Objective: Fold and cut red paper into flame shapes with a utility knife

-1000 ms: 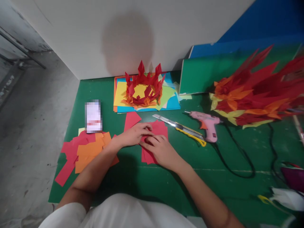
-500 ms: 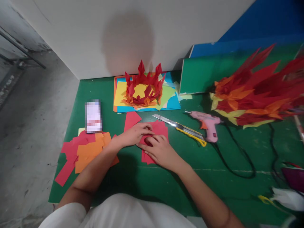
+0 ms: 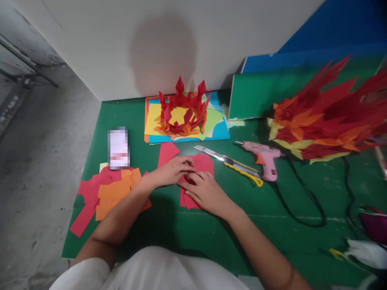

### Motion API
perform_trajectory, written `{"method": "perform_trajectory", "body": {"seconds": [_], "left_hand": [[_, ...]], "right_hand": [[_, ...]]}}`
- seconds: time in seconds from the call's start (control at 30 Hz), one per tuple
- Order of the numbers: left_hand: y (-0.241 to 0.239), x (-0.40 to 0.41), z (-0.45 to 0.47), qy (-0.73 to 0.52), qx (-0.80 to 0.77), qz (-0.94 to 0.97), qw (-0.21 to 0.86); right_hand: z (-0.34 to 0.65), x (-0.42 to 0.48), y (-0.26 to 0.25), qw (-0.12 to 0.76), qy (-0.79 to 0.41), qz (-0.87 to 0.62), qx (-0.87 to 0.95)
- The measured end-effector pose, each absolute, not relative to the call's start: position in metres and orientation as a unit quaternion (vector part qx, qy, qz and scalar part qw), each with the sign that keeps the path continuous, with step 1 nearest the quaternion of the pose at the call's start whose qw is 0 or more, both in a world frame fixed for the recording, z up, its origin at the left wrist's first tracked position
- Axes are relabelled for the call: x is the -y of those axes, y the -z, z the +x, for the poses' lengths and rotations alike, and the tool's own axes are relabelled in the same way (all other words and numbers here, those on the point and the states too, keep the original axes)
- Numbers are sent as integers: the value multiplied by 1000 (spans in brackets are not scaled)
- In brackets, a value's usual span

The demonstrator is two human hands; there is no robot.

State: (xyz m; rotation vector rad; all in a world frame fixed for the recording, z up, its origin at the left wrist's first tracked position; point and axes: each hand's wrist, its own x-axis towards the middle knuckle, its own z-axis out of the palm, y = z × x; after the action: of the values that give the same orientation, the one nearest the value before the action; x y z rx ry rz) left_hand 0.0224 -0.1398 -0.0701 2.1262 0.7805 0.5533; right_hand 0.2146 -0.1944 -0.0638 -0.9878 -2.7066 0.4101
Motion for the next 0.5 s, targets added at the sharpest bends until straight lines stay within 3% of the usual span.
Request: {"method": "perform_trajectory", "body": {"seconds": [0.5], "left_hand": [[69, 140, 23, -215, -306, 844, 384]], "right_hand": [[211, 196, 60, 95, -174, -337, 920]]}}
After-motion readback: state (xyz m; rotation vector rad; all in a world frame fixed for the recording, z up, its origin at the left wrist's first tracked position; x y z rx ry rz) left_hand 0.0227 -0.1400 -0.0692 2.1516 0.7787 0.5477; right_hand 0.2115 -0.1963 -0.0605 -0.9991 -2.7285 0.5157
